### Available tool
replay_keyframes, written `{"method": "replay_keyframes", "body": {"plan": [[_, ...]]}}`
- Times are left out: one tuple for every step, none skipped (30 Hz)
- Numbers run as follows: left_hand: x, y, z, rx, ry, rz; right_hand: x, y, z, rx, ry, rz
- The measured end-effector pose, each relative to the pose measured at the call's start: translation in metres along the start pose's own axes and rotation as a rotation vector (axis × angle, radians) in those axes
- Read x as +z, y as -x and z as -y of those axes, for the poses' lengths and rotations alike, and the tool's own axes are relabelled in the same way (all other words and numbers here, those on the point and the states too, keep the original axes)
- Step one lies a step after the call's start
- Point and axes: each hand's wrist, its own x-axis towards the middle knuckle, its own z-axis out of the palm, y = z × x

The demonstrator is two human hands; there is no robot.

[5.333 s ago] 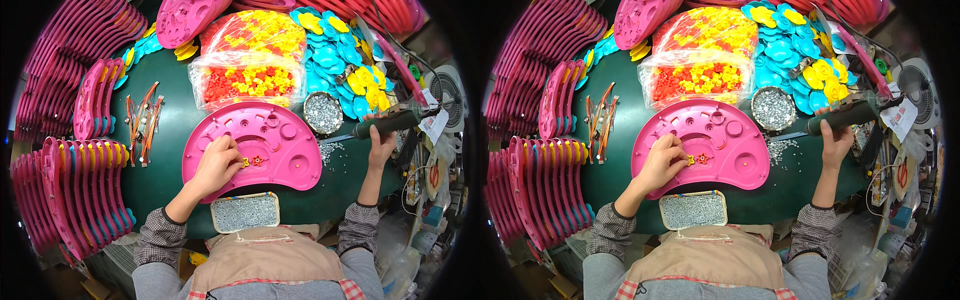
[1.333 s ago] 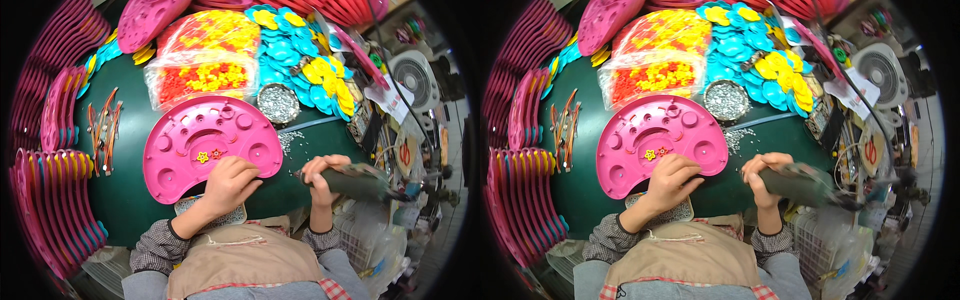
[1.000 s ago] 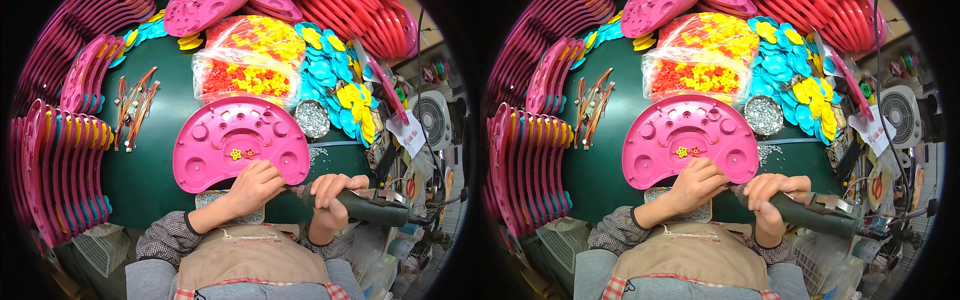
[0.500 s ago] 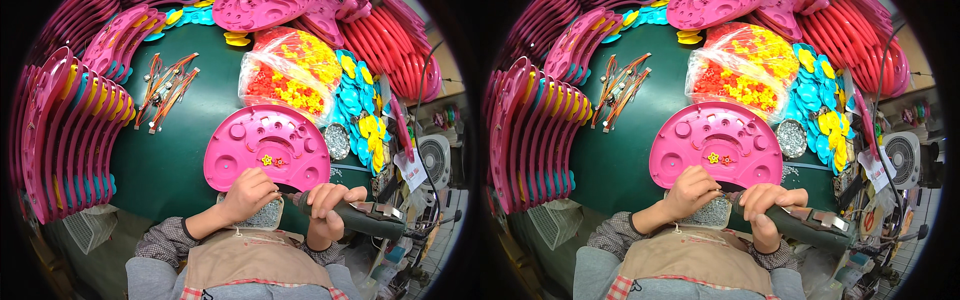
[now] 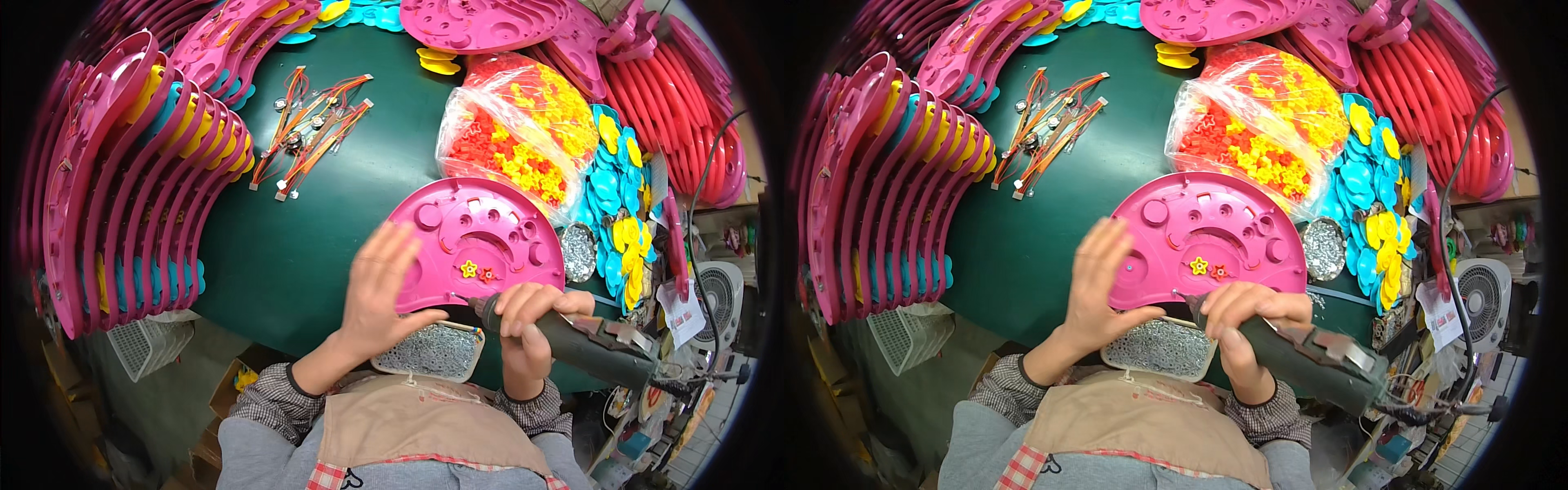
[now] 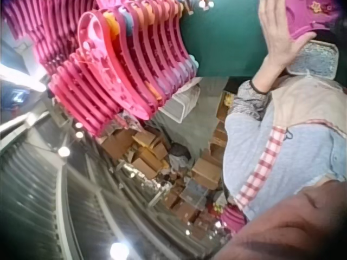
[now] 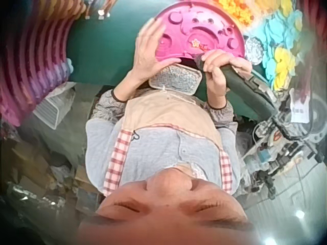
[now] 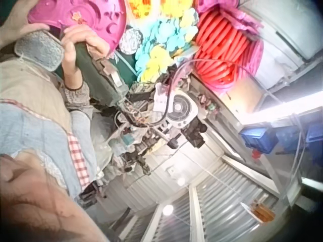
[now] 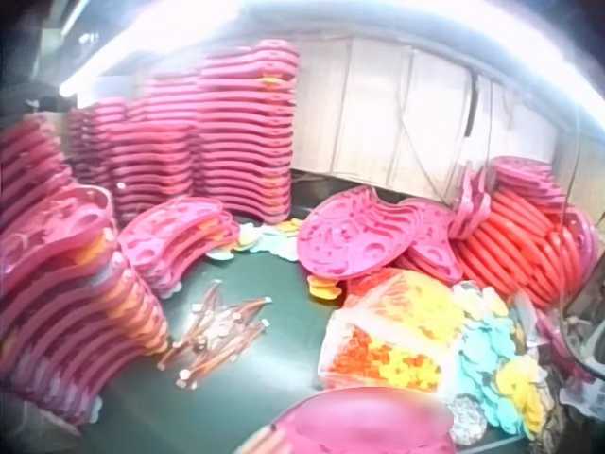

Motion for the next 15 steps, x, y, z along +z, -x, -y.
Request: {"method": "replay_keyframes", "body": {"plan": [[-0.008,0.003,0.006,-0.063,-0.067,-0.022,0.001,-0.002,-0.007,0.004,-0.017,0.009],[-0.01,0.008,0.014,-0.105,-0.173,0.03,0.003,-0.003,-0.013,0.013,-0.037,0.016],[-0.005,0.014,0.021,-0.159,-0.091,0.06,0.004,-0.004,-0.02,0.02,-0.055,0.027],[0.002,0.021,0.028,-0.213,-0.008,0.091,0.007,-0.004,-0.028,0.021,-0.059,0.039],[0.005,0.023,0.032,-0.263,0.075,0.117,0.01,-0.005,-0.035,0.025,-0.066,0.059],[0.008,0.026,0.033,-0.267,0.096,0.099,0.015,-0.006,-0.042,0.028,-0.071,0.078],[0.01,0.027,0.035,-0.262,0.089,0.095,0.018,-0.007,-0.048,0.031,-0.077,0.097],[0.01,0.027,0.035,-0.259,0.085,0.093,0.021,-0.009,-0.052,0.028,-0.085,0.127],[0.009,0.027,0.036,-0.256,0.081,0.092,0.025,-0.01,-0.055,0.042,-0.083,0.119],[0.01,0.026,0.035,-0.258,0.077,0.093,0.031,-0.01,-0.058,0.056,-0.081,0.111],[0.009,0.026,0.035,-0.26,0.071,0.093,0.034,-0.009,-0.06,0.07,-0.08,0.104],[0.009,0.026,0.035,-0.261,0.065,0.093,0.036,-0.009,-0.062,0.079,-0.071,0.103],[0.01,0.026,0.035,-0.262,0.068,0.095,0.037,-0.007,-0.065,0.082,-0.073,0.097],[0.01,0.026,0.036,-0.263,0.072,0.094,0.037,-0.006,-0.069,0.085,-0.076,0.093],[0.011,0.026,0.036,-0.263,0.075,0.094,0.038,-0.005,-0.073,0.088,-0.079,0.089]]}}
